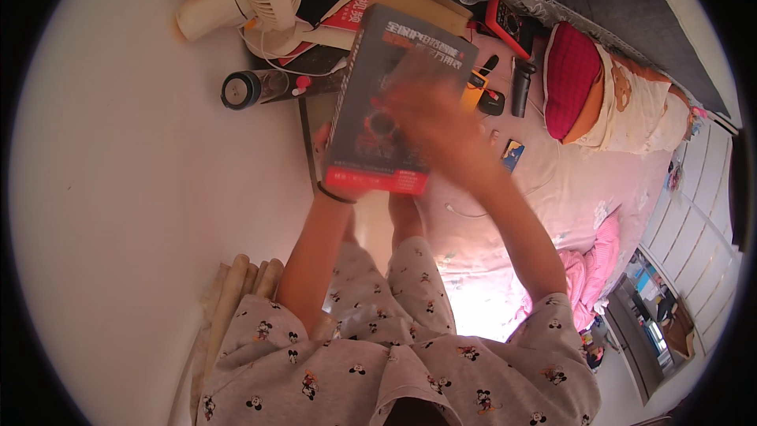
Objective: The person wipes a multimeter box, a black tablet, a white cylindrical container, a red book, and a black pen using a cloth.
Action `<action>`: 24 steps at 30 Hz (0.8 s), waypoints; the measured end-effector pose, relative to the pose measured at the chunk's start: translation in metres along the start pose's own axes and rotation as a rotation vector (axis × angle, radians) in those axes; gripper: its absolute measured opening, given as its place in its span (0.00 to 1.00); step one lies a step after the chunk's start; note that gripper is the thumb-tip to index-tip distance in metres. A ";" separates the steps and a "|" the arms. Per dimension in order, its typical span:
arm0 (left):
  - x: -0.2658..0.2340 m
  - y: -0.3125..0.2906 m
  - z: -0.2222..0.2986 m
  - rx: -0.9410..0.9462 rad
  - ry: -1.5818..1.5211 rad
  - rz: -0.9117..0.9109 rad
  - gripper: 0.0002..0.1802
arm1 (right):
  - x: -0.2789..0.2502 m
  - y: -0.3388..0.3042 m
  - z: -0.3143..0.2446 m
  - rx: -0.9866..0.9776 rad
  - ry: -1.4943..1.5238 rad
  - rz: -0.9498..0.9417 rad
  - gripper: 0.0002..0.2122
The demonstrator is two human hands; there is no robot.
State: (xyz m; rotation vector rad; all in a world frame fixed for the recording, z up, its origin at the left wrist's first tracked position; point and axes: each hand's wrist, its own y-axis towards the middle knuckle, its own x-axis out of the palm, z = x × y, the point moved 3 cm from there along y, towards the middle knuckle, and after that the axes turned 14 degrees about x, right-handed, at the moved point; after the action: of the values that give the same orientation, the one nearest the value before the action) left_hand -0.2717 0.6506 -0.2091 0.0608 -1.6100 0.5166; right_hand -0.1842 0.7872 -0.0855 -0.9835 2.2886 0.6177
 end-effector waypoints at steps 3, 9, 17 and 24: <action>-0.018 0.000 0.001 -0.069 -0.102 -0.014 0.41 | 0.019 -0.032 -0.023 -0.272 0.025 -0.316 0.12; 0.014 -0.007 -0.003 -0.127 -0.121 0.004 0.39 | -0.020 0.025 0.013 0.057 -0.170 0.216 0.13; 0.021 -0.006 -0.009 -0.117 -0.108 0.091 0.41 | 0.000 0.009 0.018 -0.097 -0.201 -0.077 0.11; 0.020 -0.007 -0.003 -0.173 0.196 0.004 0.45 | -0.026 -0.006 0.009 0.545 0.292 0.154 0.18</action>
State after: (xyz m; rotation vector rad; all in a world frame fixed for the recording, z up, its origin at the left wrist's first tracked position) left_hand -0.2691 0.6504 -0.1881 -0.1199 -1.4563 0.3728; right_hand -0.1619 0.8013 -0.0760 -0.6647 2.5967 -0.1129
